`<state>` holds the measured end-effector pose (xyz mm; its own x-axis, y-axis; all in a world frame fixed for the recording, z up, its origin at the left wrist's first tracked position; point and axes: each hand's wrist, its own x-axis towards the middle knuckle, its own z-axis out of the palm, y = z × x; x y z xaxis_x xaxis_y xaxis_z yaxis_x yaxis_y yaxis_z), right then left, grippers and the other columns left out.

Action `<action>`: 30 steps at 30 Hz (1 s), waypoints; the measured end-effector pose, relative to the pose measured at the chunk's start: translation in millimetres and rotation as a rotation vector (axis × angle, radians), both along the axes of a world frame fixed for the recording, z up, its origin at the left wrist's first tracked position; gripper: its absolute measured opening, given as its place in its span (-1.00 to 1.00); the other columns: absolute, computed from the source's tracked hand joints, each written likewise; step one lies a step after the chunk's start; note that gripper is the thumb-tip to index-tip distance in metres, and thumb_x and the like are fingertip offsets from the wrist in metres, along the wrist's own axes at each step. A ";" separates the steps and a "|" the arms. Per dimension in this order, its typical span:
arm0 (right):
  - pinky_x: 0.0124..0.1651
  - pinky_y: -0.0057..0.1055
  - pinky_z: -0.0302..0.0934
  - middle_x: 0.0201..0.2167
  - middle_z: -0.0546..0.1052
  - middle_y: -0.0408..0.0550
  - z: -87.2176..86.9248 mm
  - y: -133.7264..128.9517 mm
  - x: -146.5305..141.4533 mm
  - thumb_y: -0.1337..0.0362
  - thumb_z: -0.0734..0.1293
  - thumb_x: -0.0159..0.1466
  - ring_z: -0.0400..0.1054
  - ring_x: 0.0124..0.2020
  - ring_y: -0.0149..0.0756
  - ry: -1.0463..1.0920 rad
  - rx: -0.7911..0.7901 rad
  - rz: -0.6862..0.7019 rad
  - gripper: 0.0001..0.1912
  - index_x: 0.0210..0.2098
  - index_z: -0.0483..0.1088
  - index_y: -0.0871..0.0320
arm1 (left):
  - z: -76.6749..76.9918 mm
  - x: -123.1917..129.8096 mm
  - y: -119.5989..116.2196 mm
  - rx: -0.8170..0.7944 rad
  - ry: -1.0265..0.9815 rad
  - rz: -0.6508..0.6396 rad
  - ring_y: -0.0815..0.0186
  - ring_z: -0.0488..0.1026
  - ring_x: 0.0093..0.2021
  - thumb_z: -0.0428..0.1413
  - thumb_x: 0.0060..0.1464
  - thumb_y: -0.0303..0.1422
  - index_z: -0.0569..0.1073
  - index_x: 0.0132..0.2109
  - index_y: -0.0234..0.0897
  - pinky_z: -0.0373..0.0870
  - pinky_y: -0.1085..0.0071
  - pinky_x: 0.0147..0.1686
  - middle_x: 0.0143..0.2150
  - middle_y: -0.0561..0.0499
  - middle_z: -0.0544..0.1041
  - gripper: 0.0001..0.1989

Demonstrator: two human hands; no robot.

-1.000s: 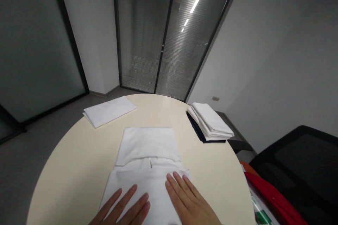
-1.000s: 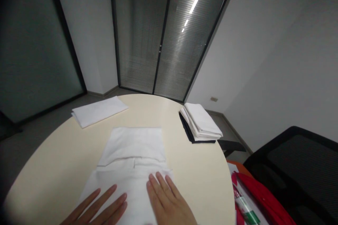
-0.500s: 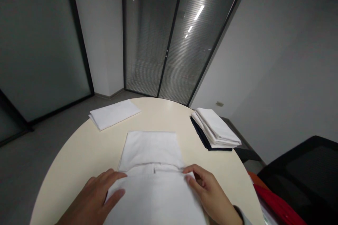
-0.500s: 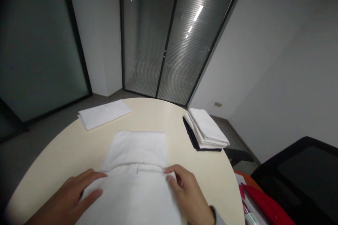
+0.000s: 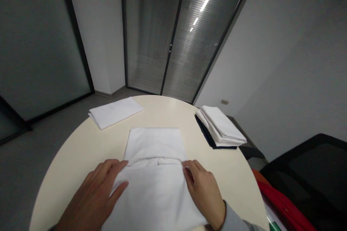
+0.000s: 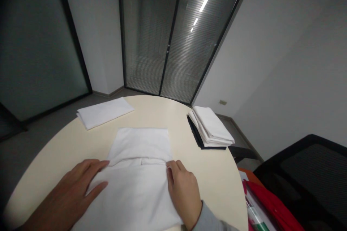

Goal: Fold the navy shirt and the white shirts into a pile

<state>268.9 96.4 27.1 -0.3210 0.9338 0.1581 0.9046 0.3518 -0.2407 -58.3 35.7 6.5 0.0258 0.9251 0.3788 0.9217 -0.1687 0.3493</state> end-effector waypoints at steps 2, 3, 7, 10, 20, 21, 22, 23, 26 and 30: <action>-0.21 -0.32 0.34 -0.16 0.57 -0.04 3.3 0.5 -1.7 0.37 0.11 0.47 0.56 -0.25 -0.20 -0.018 -0.015 -0.016 -0.72 -0.04 0.42 0.04 | 8.1 -4.1 -0.5 0.143 0.078 -0.086 0.07 0.55 0.11 0.10 0.30 -0.13 0.54 0.18 -0.05 0.47 0.14 0.10 0.15 -0.06 0.60 -0.63; -0.18 -0.32 0.34 -0.15 0.57 -0.05 6.3 1.4 -0.8 0.38 0.14 0.46 0.56 -0.24 -0.20 -0.003 -0.032 -0.018 -0.73 -0.01 0.41 0.04 | 14.6 -4.3 -0.4 0.180 0.114 -0.138 0.06 0.51 0.17 0.11 0.31 -0.11 0.49 0.24 -0.03 0.43 0.12 0.15 0.22 -0.06 0.56 -0.58; -0.06 -0.30 0.36 -0.08 0.53 -0.07 34.6 15.4 7.7 0.33 0.31 0.35 0.52 -0.23 -0.26 0.095 -0.130 0.023 -0.74 0.03 0.39 0.04 | 41.6 18.8 5.3 0.146 0.236 -0.413 0.03 0.30 0.41 0.17 0.30 -0.09 0.19 0.49 -0.02 0.27 0.04 0.34 0.47 -0.05 0.32 -0.30; 0.10 -0.24 0.34 0.07 0.46 0.02 68.3 41.2 3.9 0.25 0.37 0.33 0.51 -0.08 -0.21 0.142 -0.048 0.062 -0.80 -0.05 0.42 0.08 | 47.0 50.2 13.6 0.023 0.289 -0.648 0.00 0.15 0.50 0.22 0.28 -0.12 0.11 0.53 -0.03 0.12 -0.08 0.44 0.53 0.02 0.19 -0.22; 0.40 -0.13 0.08 0.35 0.41 0.14 52.7 172.8 -82.9 -0.07 0.35 0.40 0.28 0.35 0.00 -0.126 -0.232 0.511 -0.32 0.38 0.30 0.12 | 38.6 64.9 23.9 -0.267 0.224 -0.796 -0.10 0.01 0.54 0.12 0.34 -0.01 0.12 0.52 -0.06 -0.01 -0.24 0.47 0.56 -0.02 0.06 -0.27; 0.36 -0.14 0.13 0.30 0.47 0.13 47.4 178.8 -88.0 -0.10 0.36 0.38 0.33 0.30 0.01 -0.138 -0.249 0.527 -0.33 0.34 0.36 0.11 | 38.1 64.3 24.2 -0.268 0.215 -0.797 -0.09 0.01 0.54 0.09 0.36 0.02 0.11 0.53 -0.08 -0.03 -0.23 0.47 0.56 -0.03 0.05 -0.27; 0.33 -0.14 0.16 0.27 0.49 0.13 44.1 183.1 -91.9 -0.12 0.37 0.36 0.36 0.28 0.03 -0.151 -0.261 0.535 -0.33 0.32 0.39 0.11 | 37.7 63.7 24.5 -0.261 0.203 -0.799 -0.08 0.00 0.55 0.05 0.37 0.05 0.11 0.53 -0.08 -0.04 -0.21 0.48 0.56 -0.03 0.06 -0.27; 0.31 -0.13 0.18 0.26 0.50 0.14 42.8 186.5 -95.0 -0.13 0.38 0.34 0.37 0.26 0.05 -0.166 -0.270 0.537 -0.33 0.29 0.41 0.12 | 37.3 63.1 24.8 -0.249 0.185 -0.805 -0.06 0.00 0.55 0.01 0.39 0.07 0.10 0.53 -0.08 -0.05 -0.18 0.49 0.56 -0.03 0.07 -0.28; 0.14 -0.21 0.30 0.16 0.56 0.17 49.8 194.3 -101.8 -0.10 0.47 0.24 0.47 0.13 0.04 -0.223 -0.316 0.517 -0.34 0.19 0.50 0.18 | 37.9 60.9 25.4 -0.233 0.132 -0.841 -0.01 0.00 0.55 -0.07 0.41 0.11 0.09 0.54 -0.06 -0.11 -0.12 0.51 0.56 -0.02 0.10 -0.29; -0.13 -0.37 0.32 -0.05 0.66 0.06 75.7 198.5 -109.3 0.04 0.57 0.12 0.55 -0.11 -0.10 -0.289 -0.350 0.493 -0.45 0.03 0.57 0.19 | 40.1 59.2 25.4 -0.277 0.099 -0.859 0.00 -0.04 0.56 -0.11 0.41 0.14 0.12 0.53 -0.06 -0.17 -0.12 0.52 0.56 -0.03 0.09 -0.29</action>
